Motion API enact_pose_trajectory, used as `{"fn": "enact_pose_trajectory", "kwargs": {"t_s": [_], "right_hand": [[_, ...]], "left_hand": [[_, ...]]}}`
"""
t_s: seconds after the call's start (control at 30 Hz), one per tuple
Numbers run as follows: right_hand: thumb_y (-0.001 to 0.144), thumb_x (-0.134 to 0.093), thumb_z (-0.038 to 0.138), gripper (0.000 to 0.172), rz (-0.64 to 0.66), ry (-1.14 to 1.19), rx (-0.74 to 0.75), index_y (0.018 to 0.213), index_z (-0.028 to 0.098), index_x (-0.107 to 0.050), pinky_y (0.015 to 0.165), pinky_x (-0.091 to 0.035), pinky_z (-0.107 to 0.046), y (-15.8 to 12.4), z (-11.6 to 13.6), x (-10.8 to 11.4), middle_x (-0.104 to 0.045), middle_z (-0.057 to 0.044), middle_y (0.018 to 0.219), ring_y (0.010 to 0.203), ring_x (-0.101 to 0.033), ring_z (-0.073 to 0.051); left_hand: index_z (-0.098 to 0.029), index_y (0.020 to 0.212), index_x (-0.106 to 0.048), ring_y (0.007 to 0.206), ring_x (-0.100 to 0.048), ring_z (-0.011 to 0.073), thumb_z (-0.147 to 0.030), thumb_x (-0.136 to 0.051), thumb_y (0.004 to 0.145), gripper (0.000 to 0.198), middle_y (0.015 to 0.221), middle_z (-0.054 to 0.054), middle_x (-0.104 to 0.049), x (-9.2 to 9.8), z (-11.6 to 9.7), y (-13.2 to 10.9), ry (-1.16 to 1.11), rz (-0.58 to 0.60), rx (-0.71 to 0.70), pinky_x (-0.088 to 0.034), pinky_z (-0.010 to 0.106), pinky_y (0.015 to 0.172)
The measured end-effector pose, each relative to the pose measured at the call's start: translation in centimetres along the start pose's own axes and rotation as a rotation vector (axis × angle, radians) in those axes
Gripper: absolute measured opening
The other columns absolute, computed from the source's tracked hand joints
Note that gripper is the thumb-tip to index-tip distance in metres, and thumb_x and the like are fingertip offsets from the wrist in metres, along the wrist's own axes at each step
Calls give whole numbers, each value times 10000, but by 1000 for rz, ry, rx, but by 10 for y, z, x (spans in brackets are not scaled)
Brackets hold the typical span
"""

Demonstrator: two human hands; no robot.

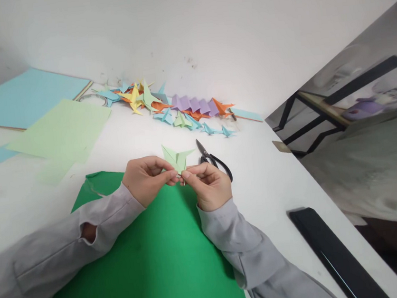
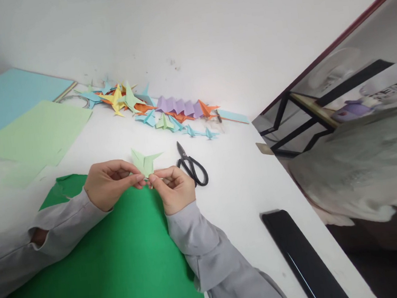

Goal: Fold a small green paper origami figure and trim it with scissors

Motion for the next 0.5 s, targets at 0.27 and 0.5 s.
{"fn": "enact_pose_trajectory", "kwargs": {"t_s": [0.27, 0.5], "right_hand": [[625, -710, 215, 132, -41, -24, -44, 621, 168, -586, 506, -492, -255, -3, 1, 0, -637, 19, 571, 501, -581, -104], [596, -733, 227, 159, -23, 15, -78, 603, 165, -586, 503, -480, -252, -4, -2, -3, -627, 21, 535, 491, -577, -106]], "left_hand": [[-114, 559, -561, 453, -616, 137, -127, -705, 552, 145, 473, 13, -635, 0, 0, -1, -21, -4, 18, -528, 240, 467], [-114, 546, -554, 434, -601, 121, -92, -692, 538, 141, 453, 4, -624, 0, 1, 0, -25, -8, 48, -519, 225, 452]]}}
Point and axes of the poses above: each hand's wrist, its own y-axis towards the middle knuckle, its own x-axis out of the back of the hand, z = x × y, the point moved 10 cm from there along y, towards the middle knuckle
